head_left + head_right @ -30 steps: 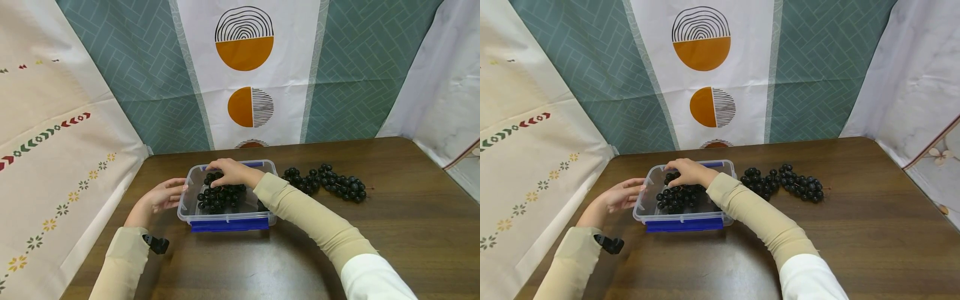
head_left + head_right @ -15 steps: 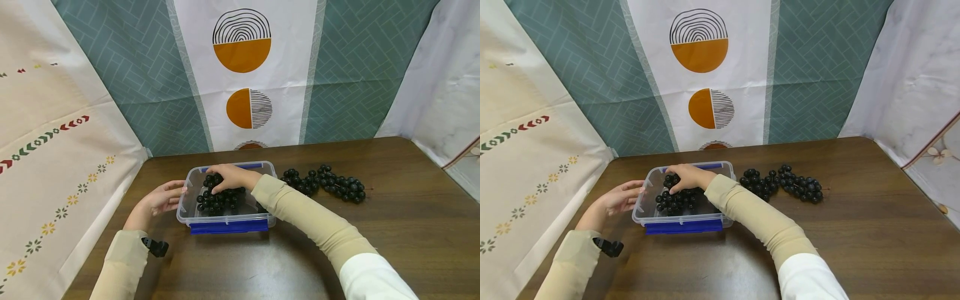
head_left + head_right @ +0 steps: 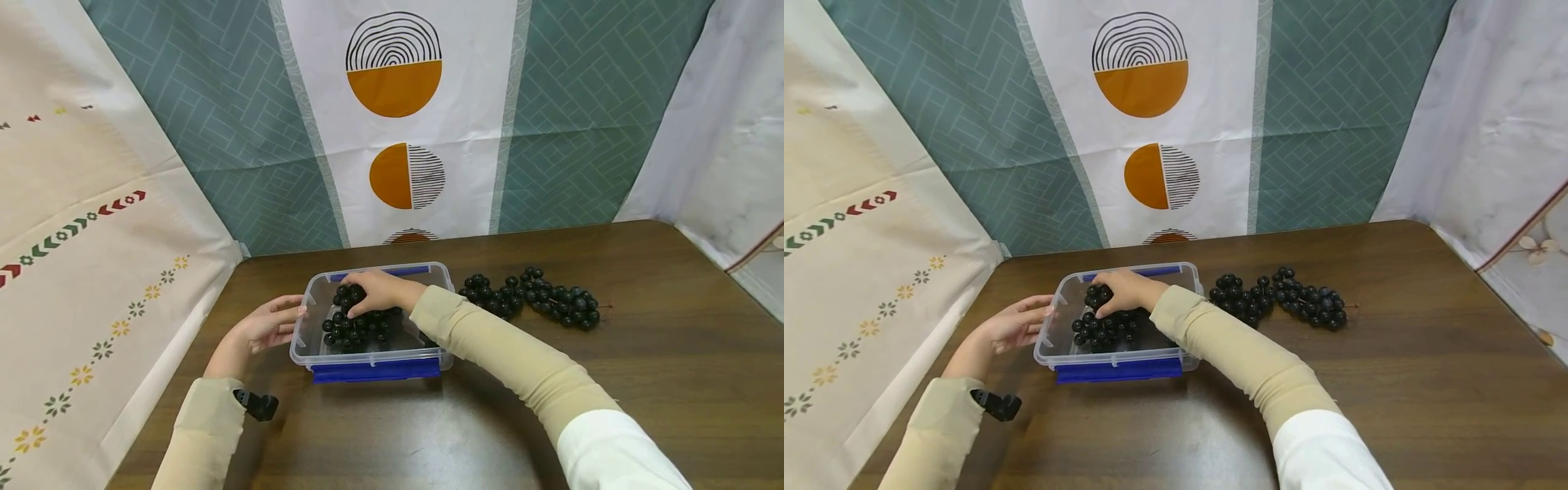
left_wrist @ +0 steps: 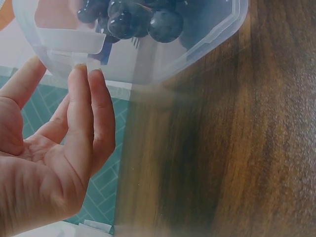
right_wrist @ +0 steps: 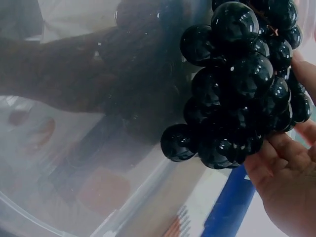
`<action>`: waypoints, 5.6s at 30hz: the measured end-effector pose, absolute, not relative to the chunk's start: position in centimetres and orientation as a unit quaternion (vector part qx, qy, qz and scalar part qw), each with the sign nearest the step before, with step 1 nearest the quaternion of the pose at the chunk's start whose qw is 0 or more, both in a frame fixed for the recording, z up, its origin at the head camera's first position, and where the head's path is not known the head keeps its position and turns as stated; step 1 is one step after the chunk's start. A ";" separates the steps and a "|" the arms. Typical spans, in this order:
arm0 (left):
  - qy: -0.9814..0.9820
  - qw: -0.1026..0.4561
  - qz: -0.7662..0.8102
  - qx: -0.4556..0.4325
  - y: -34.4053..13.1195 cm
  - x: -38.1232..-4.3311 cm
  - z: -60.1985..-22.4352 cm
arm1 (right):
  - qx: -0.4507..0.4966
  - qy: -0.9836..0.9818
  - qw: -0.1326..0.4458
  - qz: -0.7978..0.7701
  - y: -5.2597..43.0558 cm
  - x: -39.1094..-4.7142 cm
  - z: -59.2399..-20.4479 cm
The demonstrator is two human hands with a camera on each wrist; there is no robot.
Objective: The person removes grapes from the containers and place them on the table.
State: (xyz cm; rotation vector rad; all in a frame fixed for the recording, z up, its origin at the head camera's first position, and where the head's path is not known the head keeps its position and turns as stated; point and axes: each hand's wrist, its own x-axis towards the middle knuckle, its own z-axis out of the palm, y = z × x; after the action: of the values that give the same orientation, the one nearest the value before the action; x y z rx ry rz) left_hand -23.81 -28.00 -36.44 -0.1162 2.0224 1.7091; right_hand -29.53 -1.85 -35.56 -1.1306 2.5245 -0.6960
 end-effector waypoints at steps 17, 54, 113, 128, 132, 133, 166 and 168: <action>0.733 0.244 0.633 -0.043 -27.9 -23.6 -36.6 | -0.394 0.874 0.136 -0.251 -2.0 -29.6 -36.5; 0.722 0.251 0.643 -0.043 -28.1 -23.7 -36.5 | -0.411 0.848 0.156 -0.296 -1.9 -29.6 -35.8; 0.736 0.248 0.629 -0.034 -28.2 -23.7 -36.7 | -0.414 0.849 0.105 -0.312 -0.2 -29.6 -32.0; 0.749 0.245 0.615 -0.022 -28.3 -23.8 -36.6 | -0.412 0.850 0.098 -0.313 0.5 -29.2 -30.4; 0.753 0.246 0.610 -0.017 -28.3 -23.9 -36.5 | -0.406 0.852 0.094 -0.318 0.9 -29.2 -29.9; 0.753 0.247 0.610 -0.016 -28.3 -23.9 -36.4 | -0.407 0.852 0.091 -0.318 1.0 -29.2 -29.9; 0.758 0.271 0.593 0.001 -28.2 -24.2 -35.6 | -0.395 0.853 0.072 -0.332 4.3 -28.6 -28.5; 0.757 0.272 0.594 0.001 -28.2 -24.2 -35.6 | -0.390 0.853 0.074 -0.338 4.5 -28.6 -28.5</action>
State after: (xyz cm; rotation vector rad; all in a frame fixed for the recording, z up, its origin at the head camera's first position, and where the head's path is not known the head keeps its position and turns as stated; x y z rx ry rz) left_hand -24.21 -28.23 -35.64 0.0037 2.0383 1.5991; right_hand -28.61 4.53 -28.46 -1.1705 2.5620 -1.0149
